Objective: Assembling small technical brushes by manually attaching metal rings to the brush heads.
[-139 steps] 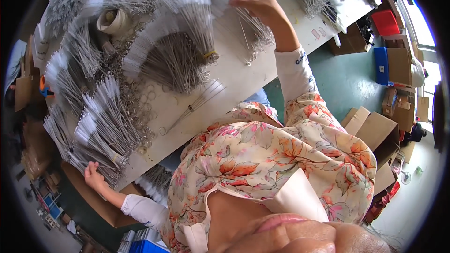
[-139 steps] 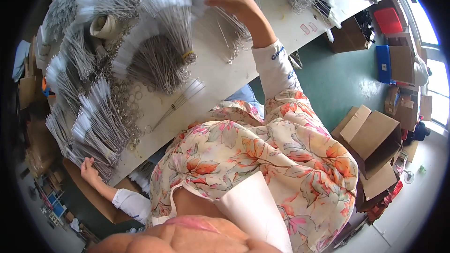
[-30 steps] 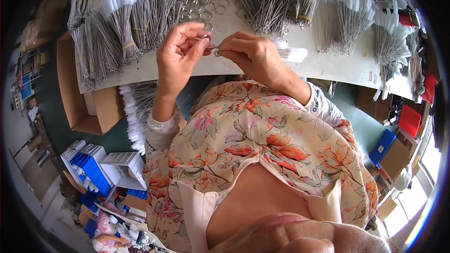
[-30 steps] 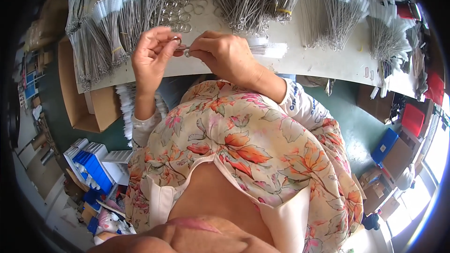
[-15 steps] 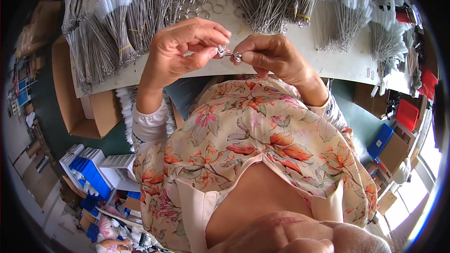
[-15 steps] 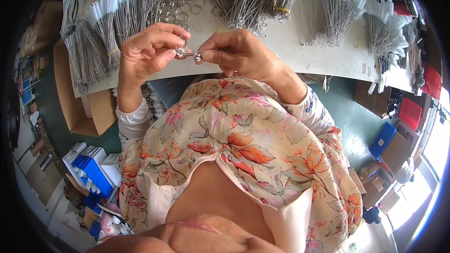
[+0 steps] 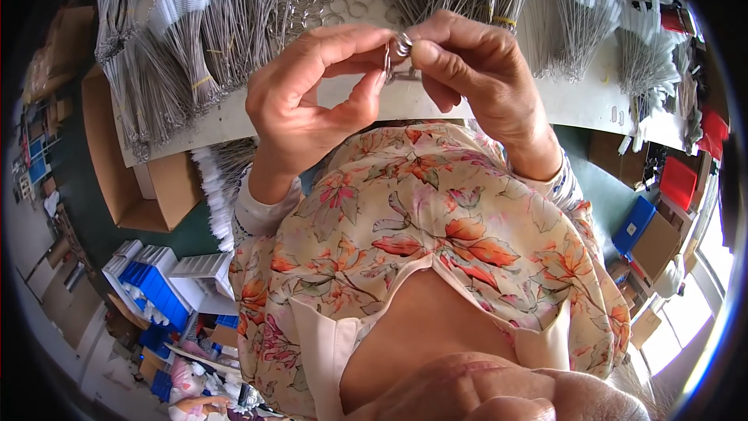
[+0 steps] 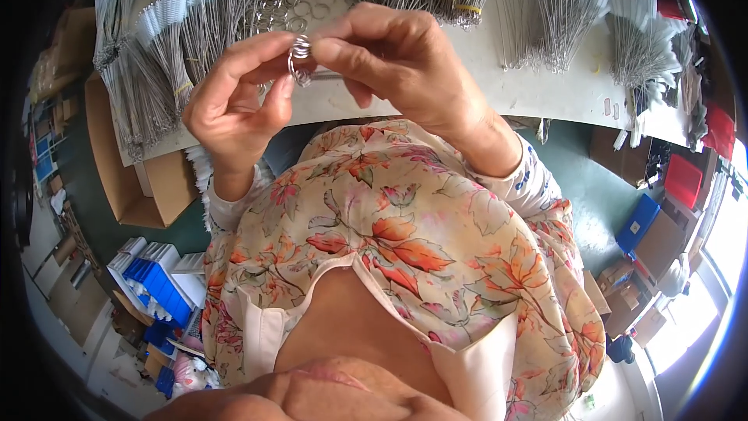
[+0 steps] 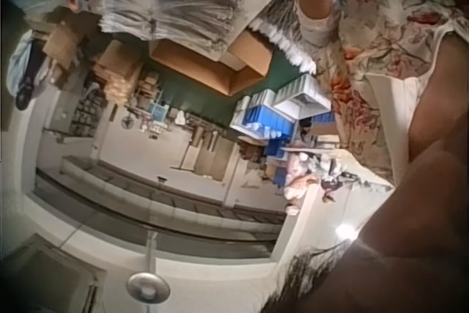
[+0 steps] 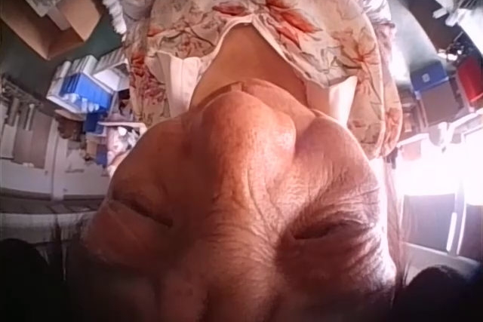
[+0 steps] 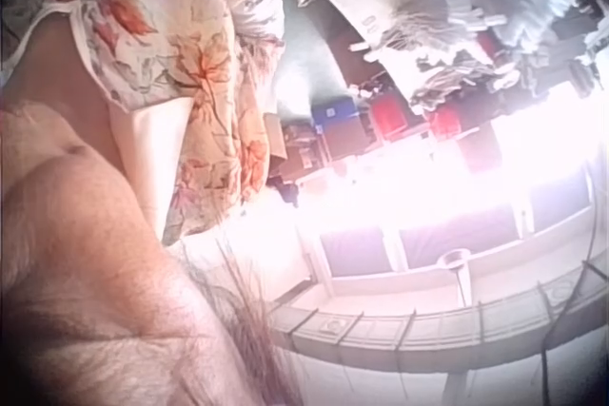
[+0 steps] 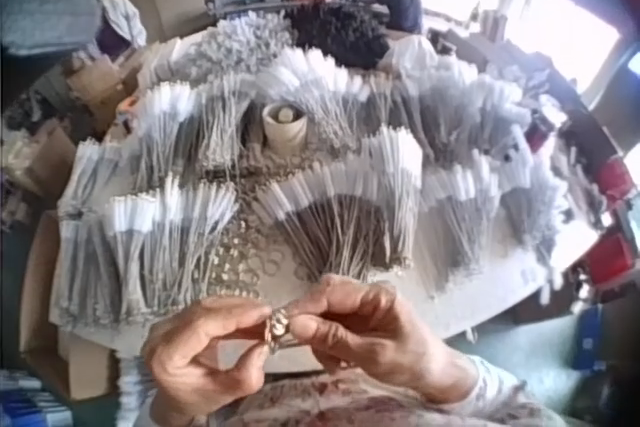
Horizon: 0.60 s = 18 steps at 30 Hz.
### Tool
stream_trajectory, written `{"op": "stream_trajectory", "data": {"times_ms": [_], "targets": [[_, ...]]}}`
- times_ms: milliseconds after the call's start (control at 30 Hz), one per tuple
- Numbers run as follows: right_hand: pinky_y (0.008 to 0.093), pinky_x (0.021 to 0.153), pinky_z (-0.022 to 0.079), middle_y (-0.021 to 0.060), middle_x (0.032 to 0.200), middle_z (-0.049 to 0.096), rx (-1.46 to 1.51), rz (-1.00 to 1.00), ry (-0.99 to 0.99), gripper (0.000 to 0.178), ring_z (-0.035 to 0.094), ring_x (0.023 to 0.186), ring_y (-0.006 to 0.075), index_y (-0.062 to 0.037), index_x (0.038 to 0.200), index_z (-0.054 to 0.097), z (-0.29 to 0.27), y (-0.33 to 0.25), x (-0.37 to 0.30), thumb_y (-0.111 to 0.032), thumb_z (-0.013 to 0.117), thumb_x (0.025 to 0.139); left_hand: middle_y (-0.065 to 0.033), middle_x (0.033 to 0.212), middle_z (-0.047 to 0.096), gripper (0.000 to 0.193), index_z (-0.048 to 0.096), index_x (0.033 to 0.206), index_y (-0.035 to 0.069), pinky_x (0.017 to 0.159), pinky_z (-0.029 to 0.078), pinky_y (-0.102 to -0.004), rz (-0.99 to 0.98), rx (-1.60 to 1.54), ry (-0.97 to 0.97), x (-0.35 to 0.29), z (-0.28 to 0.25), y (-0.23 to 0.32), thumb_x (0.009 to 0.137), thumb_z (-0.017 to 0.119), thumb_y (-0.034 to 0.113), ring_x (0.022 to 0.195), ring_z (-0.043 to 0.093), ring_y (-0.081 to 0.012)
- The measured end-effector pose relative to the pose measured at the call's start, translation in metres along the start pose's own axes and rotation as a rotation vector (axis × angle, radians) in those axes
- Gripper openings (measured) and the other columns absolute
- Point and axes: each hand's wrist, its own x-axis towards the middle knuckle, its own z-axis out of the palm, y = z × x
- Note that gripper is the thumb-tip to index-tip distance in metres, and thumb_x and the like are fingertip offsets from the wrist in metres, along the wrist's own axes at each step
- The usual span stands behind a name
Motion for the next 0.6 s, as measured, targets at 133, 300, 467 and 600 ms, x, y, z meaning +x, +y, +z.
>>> {"op": "stream_trajectory", "data": {"times_ms": [133,300,467,600], "targets": [[0.0195,0.052,0.043,0.0008,0.075,0.057,-0.04,-0.074,-0.001,0.018,0.052,0.06,0.0053,0.0002,0.095,0.065,0.006,-0.011,0.007,-0.014,0.063,0.085,-0.0129,0.094,0.065,0.029,0.063,0.097,-0.005,0.067,0.055,-0.0238,0.115,0.08,0.054,0.01,0.001,0.0,0.068,0.065,-0.011,0.075,0.067,-0.0173],[0.0186,0.054,0.045,0.0009,0.076,0.061,-0.091,-0.1,-0.047,0.016,0.055,0.062,0.0048,-0.001,0.094,0.065,0.0,-0.014,0.014,-0.012,0.065,0.083,-0.0136,0.095,0.065,0.027,0.064,0.093,-0.005,0.065,0.055,-0.0234,0.073,0.048,0.042,0.017,-0.003,-0.001,0.068,0.063,-0.013,0.075,0.066,-0.016],[0.0181,0.055,0.045,0.0008,0.08,0.064,-0.112,-0.054,-0.083,0.015,0.055,0.064,0.0037,-0.0014,0.093,0.065,-0.002,-0.01,0.013,-0.012,0.066,0.082,-0.021,0.095,0.063,0.029,0.06,0.097,-0.012,0.071,0.054,-0.0262,0.16,0.091,-0.056,0.018,-0.01,-0.003,0.069,0.054,-0.017,0.085,0.064,-0.0211],[0.0179,0.055,0.045,-0.0002,0.079,0.064,-0.137,-0.026,-0.04,0.015,0.055,0.064,0.003,-0.0009,0.093,0.063,0.003,-0.007,0.009,-0.012,0.065,0.083,-0.0164,0.094,0.063,0.023,0.061,0.097,-0.009,0.066,0.054,-0.0239,-0.11,-0.119,-0.038,0.013,-0.009,0.003,0.074,0.055,-0.012,0.082,0.064,-0.0178]]}}
